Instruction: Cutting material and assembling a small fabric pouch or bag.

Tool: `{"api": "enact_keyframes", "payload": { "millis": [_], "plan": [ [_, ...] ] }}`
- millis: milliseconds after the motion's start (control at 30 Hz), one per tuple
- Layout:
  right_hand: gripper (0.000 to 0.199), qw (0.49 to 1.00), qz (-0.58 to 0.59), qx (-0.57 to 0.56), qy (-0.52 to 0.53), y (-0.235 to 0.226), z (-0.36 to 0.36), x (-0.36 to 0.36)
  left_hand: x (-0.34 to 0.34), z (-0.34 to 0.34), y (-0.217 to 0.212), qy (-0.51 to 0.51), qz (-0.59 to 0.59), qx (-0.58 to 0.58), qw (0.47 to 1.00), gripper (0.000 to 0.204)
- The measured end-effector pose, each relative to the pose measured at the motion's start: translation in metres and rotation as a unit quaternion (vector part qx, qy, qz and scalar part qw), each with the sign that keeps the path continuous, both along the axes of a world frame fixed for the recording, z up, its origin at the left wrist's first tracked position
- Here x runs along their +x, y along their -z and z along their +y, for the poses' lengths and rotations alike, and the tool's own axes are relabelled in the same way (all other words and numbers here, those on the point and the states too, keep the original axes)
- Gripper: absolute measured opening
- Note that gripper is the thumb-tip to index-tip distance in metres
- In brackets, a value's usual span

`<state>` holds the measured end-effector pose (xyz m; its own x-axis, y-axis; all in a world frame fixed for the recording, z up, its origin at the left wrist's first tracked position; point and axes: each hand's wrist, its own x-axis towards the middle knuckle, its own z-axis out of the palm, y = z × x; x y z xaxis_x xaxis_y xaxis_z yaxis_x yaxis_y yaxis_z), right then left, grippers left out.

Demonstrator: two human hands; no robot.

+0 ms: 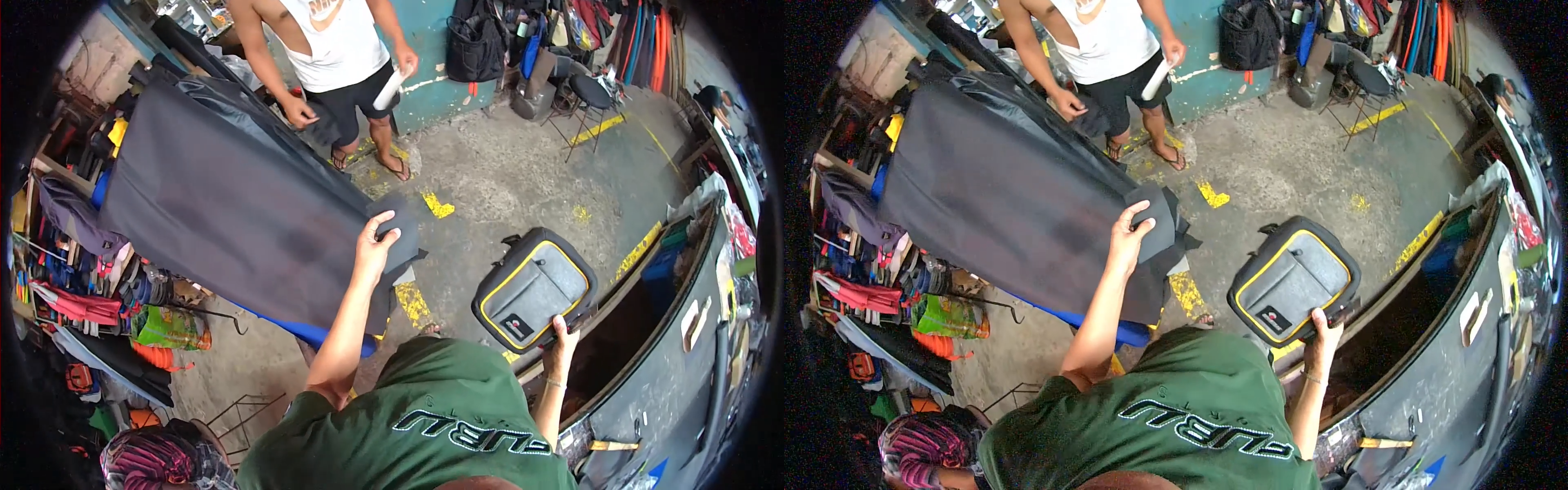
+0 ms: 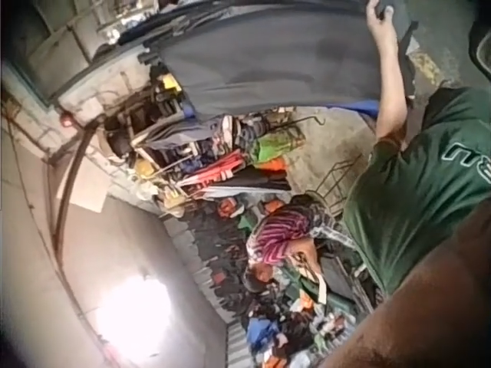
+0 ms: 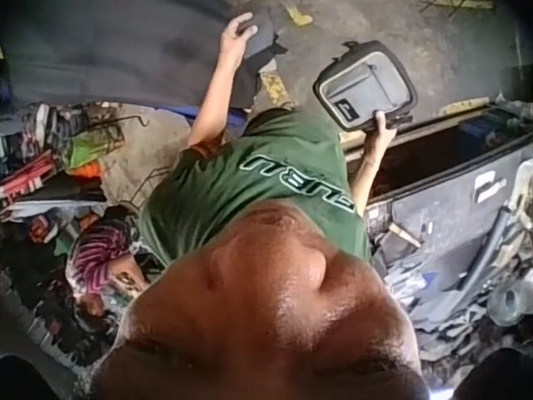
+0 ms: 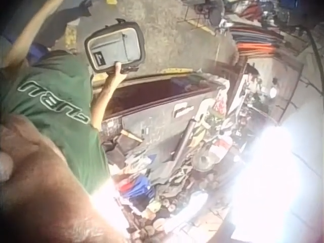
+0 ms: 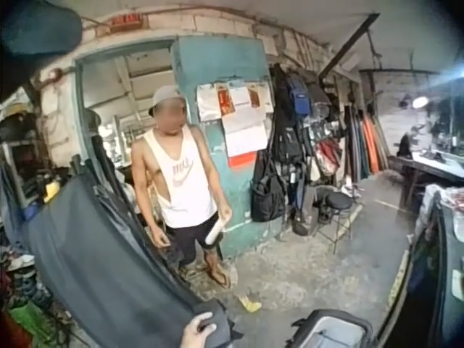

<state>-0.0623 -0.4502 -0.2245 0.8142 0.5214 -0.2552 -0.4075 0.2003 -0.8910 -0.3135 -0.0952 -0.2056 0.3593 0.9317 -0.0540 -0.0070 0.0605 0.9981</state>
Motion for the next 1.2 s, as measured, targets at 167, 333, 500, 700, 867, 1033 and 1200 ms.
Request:
{"api": "enact_keyframes", "payload": {
  "millis": [167,333,500,700,867,1033,1200],
  "plan": [
    [0.058,0.997,-0.035,-0.069,-0.014,-0.004,-0.015,0.036,0.010,-0.044,0.015,0.103,0.127,0.026,0.986,0.039],
    [0.055,0.994,-0.027,-0.051,-0.087,0.000,-0.041,0.060,0.017,-0.085,0.024,0.069,0.237,0.004,0.969,0.039],
    [0.048,0.993,0.032,-0.054,-0.095,0.013,-0.054,0.067,0.011,-0.113,0.036,-0.009,0.232,0.049,0.972,0.037],
    [0.054,0.964,-0.011,-0.162,-0.211,0.006,-0.052,0.076,-0.016,-0.147,0.032,-0.012,0.292,0.059,0.955,0.033],
    [0.051,0.920,-0.175,-0.104,-0.336,-0.021,-0.024,0.067,-0.015,-0.165,0.015,0.107,0.402,0.040,0.909,0.037],
    [0.055,0.912,-0.225,-0.106,-0.327,-0.038,-0.001,0.046,0.011,-0.172,0.028,0.245,0.325,0.061,0.911,0.088],
    [0.071,0.940,-0.124,-0.069,-0.310,-0.039,0.018,0.018,0.026,-0.159,0.071,0.283,0.136,-0.080,0.946,0.087]
  ]
}}
